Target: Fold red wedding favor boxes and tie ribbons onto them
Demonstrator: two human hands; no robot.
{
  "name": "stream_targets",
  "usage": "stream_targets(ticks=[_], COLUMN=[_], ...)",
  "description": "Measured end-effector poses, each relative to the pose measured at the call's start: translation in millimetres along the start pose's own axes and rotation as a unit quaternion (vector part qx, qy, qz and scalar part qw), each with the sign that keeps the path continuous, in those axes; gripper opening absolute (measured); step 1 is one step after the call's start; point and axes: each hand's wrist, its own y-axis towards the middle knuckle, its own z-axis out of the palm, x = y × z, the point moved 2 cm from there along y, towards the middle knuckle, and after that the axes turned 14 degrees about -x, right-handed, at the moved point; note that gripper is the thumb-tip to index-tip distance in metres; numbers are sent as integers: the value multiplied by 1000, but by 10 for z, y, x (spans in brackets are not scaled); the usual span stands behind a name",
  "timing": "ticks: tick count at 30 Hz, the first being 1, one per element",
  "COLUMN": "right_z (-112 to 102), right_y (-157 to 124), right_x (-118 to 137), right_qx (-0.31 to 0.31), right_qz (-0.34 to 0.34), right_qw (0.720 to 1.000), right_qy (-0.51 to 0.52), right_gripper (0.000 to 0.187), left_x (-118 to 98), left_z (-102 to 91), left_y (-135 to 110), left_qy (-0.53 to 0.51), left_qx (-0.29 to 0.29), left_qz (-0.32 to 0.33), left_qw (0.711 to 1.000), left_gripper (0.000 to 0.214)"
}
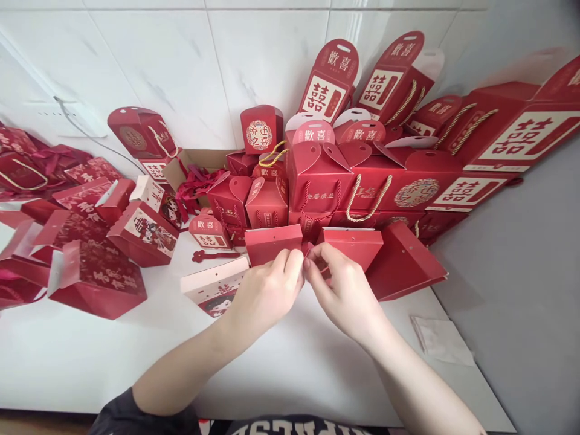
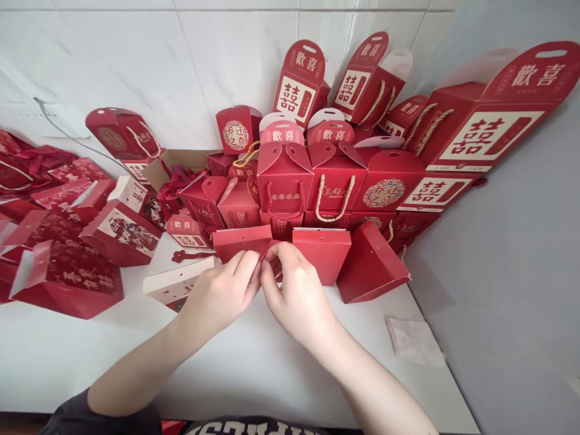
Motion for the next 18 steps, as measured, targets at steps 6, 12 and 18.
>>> stream_targets(ticks=[6, 12, 18], right_z=[20, 5, -173], right_y=[40, 69, 47], right_x=[-65, -50, 27], right_qx=[63, 48, 74], right_qz=[55, -6, -4], right_qw=[996, 996, 993], right_qy=[35, 78, 86], right_gripper=[18, 12, 15], left_x=[39, 158, 253], left_z=[48, 3, -137], left_y=[14, 4, 42], left_qy=[2, -94, -244], left_qx=[36, 58, 87], left_qz=[26, -8, -106], left_qw=[999, 994, 960], left_gripper=[17, 17, 16])
